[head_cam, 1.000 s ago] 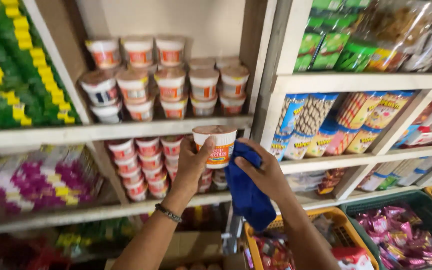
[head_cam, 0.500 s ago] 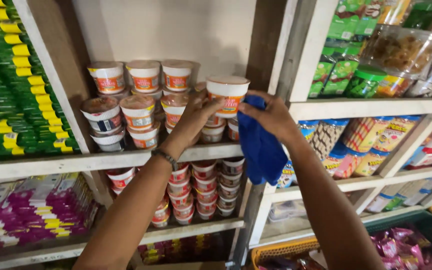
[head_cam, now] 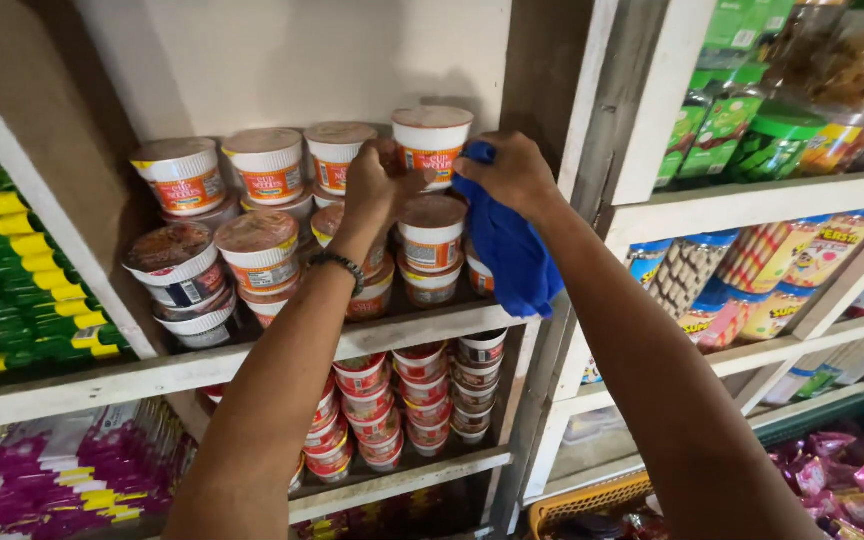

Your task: Cleaning instant noodle cups with a cloth and organizing them on grocery store shelves.

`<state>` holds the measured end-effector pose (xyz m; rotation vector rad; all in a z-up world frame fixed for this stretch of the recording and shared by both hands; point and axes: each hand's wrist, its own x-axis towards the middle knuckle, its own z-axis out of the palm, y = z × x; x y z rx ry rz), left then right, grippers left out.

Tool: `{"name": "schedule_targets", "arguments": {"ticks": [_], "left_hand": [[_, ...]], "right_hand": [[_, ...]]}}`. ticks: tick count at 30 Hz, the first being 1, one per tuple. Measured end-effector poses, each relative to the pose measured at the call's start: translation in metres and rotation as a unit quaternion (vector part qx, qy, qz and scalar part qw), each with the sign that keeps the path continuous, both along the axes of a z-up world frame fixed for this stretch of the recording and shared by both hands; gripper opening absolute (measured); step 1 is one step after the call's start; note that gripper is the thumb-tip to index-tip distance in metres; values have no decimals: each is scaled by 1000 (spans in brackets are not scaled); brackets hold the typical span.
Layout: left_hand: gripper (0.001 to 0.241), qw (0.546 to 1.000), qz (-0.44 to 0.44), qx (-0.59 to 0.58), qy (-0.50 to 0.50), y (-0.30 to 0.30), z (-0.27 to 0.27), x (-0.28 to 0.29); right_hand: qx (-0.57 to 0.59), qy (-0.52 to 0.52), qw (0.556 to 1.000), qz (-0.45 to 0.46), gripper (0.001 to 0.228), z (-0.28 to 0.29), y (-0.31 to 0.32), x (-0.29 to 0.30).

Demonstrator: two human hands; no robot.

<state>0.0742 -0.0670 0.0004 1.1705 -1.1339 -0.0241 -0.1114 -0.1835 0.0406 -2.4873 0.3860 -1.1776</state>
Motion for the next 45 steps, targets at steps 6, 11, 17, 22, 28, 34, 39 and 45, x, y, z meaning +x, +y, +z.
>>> {"name": "schedule_targets", "arguments": {"ticks": [6,11,17,22,28,34,39,45], "left_hand": [[43,993,53,-19,-108,-30,-17,32],[49,966,179,17,-188,-46,-21,39],[30,935,254,86,-231,-98,-39,81],[34,927,250,119,-252,-104,-40,99],[33,928,242,173,-225,-83,-22,77],[31,914,275,138,-266,-93,-34,84],[29,917,262,186,-236,-87,-27,79],[17,923,274,175,-205,-82,-23,78]], "right_hand": [[5,29,998,-55,32,-5,-11,31],[-3,33,998,-44,32,-13,-32,50],[14,112,983,-148,37,-7,-32,64],[7,123,976,-177,42,-6,-20,67],[31,149,969,-195,42,-2,-19,70],[29,170,966,-192,40,2,-16,73],[16,198,956,-217,41,5,-9,73],[18,193,951,-239,39,13,5,59]]}}
